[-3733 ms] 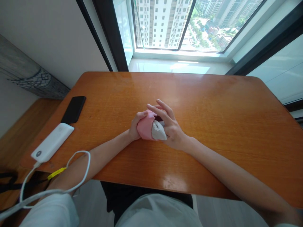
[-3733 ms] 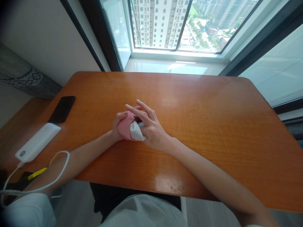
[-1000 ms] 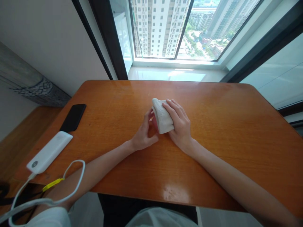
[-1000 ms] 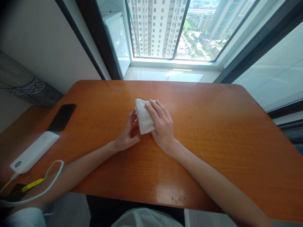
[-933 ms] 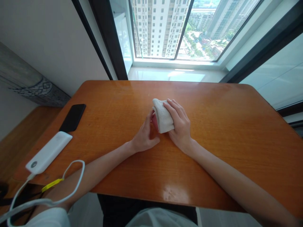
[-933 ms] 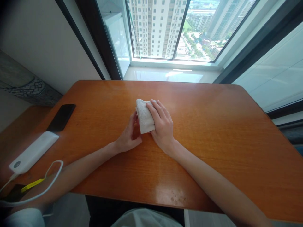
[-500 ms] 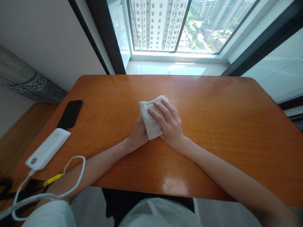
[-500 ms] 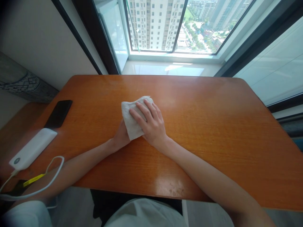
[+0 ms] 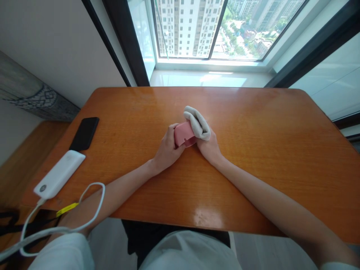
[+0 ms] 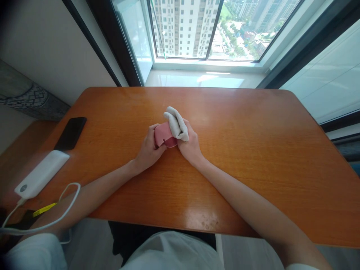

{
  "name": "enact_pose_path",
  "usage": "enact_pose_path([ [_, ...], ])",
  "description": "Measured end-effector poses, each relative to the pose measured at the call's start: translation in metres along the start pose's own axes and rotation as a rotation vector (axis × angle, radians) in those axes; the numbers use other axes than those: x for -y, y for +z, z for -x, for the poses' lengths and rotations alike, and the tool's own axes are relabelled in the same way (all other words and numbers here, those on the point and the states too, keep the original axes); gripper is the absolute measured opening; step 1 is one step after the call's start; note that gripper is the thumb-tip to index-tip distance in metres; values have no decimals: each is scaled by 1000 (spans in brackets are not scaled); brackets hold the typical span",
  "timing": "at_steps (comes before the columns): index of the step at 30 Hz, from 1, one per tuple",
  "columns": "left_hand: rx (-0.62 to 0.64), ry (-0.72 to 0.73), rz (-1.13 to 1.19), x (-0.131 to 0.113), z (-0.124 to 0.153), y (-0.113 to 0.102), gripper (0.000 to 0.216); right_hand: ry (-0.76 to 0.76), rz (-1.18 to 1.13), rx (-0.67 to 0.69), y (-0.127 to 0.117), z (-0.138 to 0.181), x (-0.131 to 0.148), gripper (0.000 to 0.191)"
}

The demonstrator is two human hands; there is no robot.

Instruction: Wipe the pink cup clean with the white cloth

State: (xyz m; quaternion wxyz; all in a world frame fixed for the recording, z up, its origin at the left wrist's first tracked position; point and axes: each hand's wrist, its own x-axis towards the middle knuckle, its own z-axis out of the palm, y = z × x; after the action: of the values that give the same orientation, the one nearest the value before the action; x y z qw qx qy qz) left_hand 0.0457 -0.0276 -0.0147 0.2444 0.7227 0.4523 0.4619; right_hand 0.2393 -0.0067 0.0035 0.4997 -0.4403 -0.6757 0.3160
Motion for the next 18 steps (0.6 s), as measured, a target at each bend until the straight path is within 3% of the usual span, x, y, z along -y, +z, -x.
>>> enact_pose_path([
  [3, -11, 0, 3, -2, -1, -1, 60, -63, 81, -31, 1, 2, -1, 59],
  [6, -18, 30, -1, -3, 0, -3, 66, -285, 265, -75, 1, 9, 3, 67],
  [11, 20, 64, 4, 6, 8, -3, 61, -566, 498, -22, 1, 20, 11, 81],
  [15, 37, 12, 75, 17, 13, 10, 52, -665, 575, 116, 4, 27, 17, 81],
  [18, 27, -32, 139, 21, 12, 17, 46, -666, 583, 136, 6, 30, 18, 83],
])
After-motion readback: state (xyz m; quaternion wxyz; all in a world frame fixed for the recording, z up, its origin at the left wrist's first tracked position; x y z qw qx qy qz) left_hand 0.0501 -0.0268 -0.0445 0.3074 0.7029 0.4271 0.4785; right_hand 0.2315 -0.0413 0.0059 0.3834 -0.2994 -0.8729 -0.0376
